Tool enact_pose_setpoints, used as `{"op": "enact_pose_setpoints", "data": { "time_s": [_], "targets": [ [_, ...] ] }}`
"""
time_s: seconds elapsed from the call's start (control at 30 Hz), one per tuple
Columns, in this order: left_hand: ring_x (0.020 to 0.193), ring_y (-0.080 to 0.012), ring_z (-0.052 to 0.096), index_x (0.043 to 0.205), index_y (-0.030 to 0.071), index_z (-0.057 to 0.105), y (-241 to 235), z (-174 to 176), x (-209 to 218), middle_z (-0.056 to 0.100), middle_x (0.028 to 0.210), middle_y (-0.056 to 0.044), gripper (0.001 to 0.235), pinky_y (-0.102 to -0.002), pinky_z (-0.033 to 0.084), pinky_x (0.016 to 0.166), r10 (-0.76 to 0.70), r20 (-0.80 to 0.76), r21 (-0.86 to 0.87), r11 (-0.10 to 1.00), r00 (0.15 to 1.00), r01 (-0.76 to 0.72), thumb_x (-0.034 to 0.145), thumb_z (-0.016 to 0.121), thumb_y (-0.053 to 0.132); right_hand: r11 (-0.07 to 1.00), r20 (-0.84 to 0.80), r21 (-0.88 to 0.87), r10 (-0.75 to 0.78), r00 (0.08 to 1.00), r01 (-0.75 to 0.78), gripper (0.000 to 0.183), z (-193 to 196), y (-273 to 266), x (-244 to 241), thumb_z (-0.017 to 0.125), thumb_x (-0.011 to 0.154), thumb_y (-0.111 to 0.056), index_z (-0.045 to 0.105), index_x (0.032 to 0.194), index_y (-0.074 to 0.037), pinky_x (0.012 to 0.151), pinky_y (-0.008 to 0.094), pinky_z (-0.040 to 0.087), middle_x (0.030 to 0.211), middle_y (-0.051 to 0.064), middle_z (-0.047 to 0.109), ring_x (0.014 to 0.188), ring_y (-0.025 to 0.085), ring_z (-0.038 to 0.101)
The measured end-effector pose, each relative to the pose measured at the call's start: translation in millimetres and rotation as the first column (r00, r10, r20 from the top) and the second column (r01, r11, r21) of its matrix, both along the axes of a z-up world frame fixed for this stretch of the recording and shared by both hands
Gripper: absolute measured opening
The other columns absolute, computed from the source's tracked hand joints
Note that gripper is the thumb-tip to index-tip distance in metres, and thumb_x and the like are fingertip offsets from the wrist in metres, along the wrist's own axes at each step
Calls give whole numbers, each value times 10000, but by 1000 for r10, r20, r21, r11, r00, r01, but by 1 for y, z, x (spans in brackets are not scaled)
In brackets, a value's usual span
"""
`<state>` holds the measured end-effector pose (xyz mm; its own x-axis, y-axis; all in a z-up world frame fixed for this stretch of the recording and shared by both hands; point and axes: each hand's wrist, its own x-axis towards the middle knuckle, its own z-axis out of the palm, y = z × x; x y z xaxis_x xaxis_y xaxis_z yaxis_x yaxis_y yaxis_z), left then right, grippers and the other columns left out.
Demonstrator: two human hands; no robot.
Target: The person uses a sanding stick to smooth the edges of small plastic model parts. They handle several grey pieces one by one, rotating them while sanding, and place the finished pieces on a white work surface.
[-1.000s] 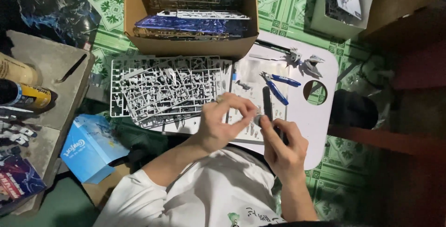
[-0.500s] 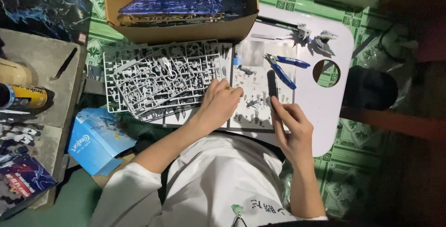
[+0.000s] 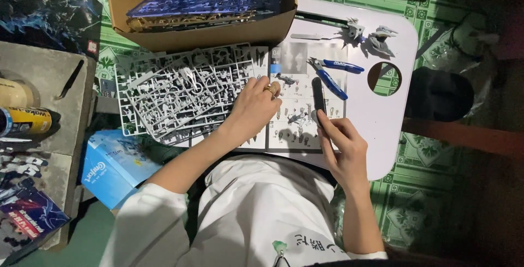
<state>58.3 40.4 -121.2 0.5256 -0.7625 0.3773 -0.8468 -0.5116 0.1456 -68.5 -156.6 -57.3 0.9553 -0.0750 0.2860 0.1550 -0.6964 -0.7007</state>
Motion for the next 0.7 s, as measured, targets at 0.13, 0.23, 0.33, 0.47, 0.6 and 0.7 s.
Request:
{"op": "enact_pose_setpoints", "data": {
  "time_s": [0.13,0.23,0.33,0.47,0.6,0.7],
  "targets": [
    [780,-220,478,754,62,656,-1,5,1,522,832,-65,83,-345,351,684,-40,-11,-73,997,999,39,763,731,26,1000,20,6,21,1000,-21,335,2,1,1,586,903,-8,646,1230,-53,498,351,439,847,147,643,557,252,569],
    [745,-213,534,859,97,697,-5,50,-7,616,818,-50,68,-320,390,685,-155,-388,-371,929,909,0,900,643,110,995,34,95,17,999,-21,331,8,2,-1,592,896,-12,651,1218,-61,477,311,426,823,115,657,530,198,553],
    [728,-115,573,939,132,712,-10,83,-23,701,826,-9,68,-235,410,663,-384,-662,-634,745,643,-208,880,697,103,975,84,215,38,996,-55,320,24,7,-3,583,903,-18,648,1216,-40,476,281,395,804,102,656,529,159,512],
    [730,-74,572,964,59,703,-16,118,-47,705,804,-49,105,-201,466,671,-622,-652,-758,518,434,-397,859,711,61,925,225,352,61,972,-140,304,52,16,-8,551,886,-16,627,1170,61,465,265,397,721,123,644,500,151,503],
    [696,-128,637,954,14,714,-15,144,-61,696,784,-104,103,-240,514,656,-749,-506,-853,360,428,-378,854,698,0,825,377,515,25,926,-232,295,57,28,-12,581,814,35,597,1057,201,408,249,399,550,116,553,407,121,446],
    [680,-114,623,943,22,719,-11,163,-68,698,778,-84,112,-239,494,654,-708,-484,-874,368,515,-316,832,728,12,816,410,535,-23,912,-219,248,60,28,-17,636,741,116,592,952,240,362,256,398,511,154,532,351,155,459]
  ]
}}
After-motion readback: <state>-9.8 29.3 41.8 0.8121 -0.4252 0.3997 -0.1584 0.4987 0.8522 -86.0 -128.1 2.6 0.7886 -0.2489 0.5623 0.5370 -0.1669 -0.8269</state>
